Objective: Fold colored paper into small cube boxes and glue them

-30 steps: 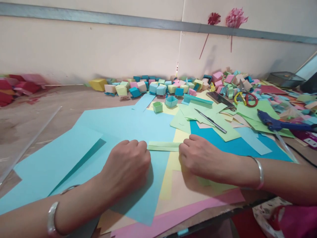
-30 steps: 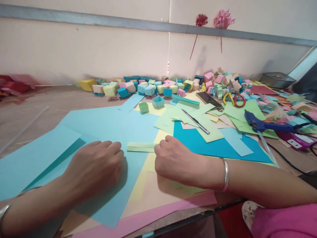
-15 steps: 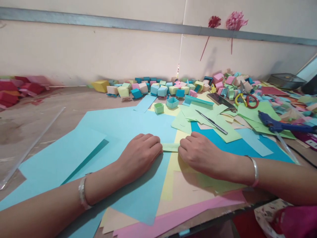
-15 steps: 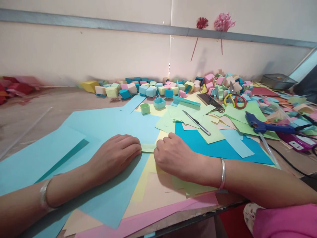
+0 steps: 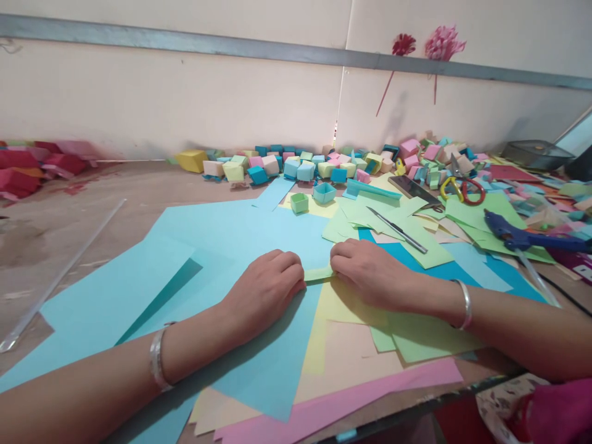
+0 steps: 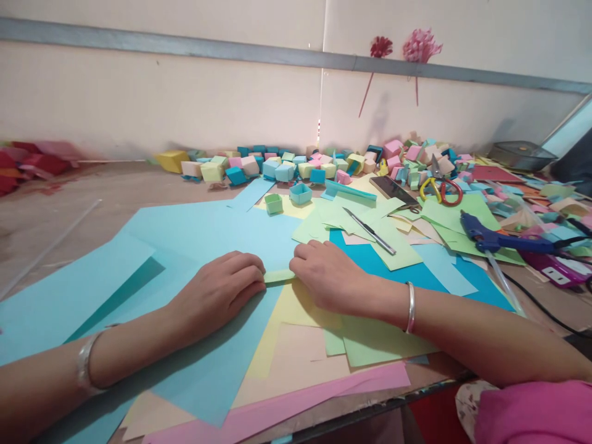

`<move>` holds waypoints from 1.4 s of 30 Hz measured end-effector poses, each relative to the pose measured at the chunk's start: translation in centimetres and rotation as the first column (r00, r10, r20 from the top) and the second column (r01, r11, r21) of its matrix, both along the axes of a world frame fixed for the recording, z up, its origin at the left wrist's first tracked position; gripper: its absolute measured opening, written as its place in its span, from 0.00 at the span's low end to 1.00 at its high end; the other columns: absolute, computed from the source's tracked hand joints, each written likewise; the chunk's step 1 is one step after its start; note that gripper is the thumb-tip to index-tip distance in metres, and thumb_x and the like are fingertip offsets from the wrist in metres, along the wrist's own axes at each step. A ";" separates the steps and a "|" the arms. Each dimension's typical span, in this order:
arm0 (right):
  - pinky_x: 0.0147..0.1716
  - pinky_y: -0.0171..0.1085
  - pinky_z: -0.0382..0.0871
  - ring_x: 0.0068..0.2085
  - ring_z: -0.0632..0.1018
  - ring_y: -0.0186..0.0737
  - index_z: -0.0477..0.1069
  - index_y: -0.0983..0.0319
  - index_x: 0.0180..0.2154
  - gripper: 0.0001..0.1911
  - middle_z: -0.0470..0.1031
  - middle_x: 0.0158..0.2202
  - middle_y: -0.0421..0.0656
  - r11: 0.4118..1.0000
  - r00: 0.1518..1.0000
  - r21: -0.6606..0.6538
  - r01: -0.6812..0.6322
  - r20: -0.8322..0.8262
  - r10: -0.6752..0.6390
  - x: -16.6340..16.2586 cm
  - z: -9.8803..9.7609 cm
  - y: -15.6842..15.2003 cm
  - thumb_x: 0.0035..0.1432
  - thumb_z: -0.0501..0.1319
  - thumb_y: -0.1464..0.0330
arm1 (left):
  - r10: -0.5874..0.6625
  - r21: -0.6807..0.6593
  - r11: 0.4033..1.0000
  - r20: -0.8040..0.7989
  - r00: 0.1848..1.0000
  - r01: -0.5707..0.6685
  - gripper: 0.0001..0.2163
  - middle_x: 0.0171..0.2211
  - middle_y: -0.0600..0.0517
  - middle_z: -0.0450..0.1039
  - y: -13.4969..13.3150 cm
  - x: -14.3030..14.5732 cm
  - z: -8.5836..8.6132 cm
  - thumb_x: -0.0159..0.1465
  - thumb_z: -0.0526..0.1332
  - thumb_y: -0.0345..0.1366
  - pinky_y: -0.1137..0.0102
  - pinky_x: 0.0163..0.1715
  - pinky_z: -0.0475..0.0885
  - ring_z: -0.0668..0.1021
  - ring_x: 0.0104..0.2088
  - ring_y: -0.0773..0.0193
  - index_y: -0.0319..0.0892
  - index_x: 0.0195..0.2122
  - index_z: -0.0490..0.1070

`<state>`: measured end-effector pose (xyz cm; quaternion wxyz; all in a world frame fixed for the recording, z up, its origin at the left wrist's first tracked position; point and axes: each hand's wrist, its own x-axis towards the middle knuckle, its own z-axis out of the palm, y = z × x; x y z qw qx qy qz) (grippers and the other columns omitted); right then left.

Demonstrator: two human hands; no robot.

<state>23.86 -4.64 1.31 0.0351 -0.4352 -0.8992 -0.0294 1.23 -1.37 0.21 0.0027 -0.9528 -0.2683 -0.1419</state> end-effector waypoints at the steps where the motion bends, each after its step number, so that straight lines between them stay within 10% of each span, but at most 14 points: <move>1: 0.28 0.37 0.47 0.31 0.61 0.35 0.65 0.64 0.29 0.07 0.68 0.34 0.44 1.000 1.000 -0.003 0.009 -0.002 -0.009 0.1 0.0 0.1 0.58 0.53 0.79 | 0.010 -0.016 1.000 0.013 1.000 -0.010 0.10 0.35 0.47 0.72 0.0 0.0 0.0 0.67 0.52 0.32 0.65 0.35 0.68 0.72 0.35 0.60 0.38 0.30 0.69; 14: 0.32 0.34 0.56 0.35 0.68 0.35 0.69 0.63 0.36 0.09 0.71 0.34 0.43 0.977 0.970 -0.214 0.016 -0.233 -0.067 0.2 0.4 0.3 0.61 0.51 0.75 | 0.145 -0.317 0.944 0.166 0.976 -0.086 0.03 0.30 0.53 0.68 0.3 -0.1 0.2 0.59 0.58 0.27 0.70 0.31 0.65 0.71 0.32 0.64 0.41 0.34 0.68; 30: 0.27 0.36 0.46 0.25 0.57 0.33 0.67 0.64 0.25 0.18 0.63 0.20 0.39 0.943 0.961 0.316 -0.109 -0.209 0.181 -1.5 -1.5 -0.7 0.66 0.49 0.69 | -0.037 -0.024 0.999 0.246 0.969 0.045 0.10 0.25 0.51 0.76 -1.0 0.0 -0.3 0.66 0.55 0.34 0.68 0.30 0.66 0.75 0.28 0.62 0.42 0.33 0.77; 42: 0.25 0.35 0.46 0.22 0.55 0.32 0.64 0.63 0.20 0.23 0.59 0.16 0.37 0.946 0.928 0.283 -0.160 -0.284 0.241 -1.5 -1.2 -1.3 0.67 0.47 0.65 | 0.014 -0.492 0.863 0.248 0.969 0.113 0.10 0.24 0.55 0.74 -1.8 0.6 1.7 0.65 0.54 0.32 0.75 0.26 0.66 0.73 0.25 0.69 0.41 0.31 0.74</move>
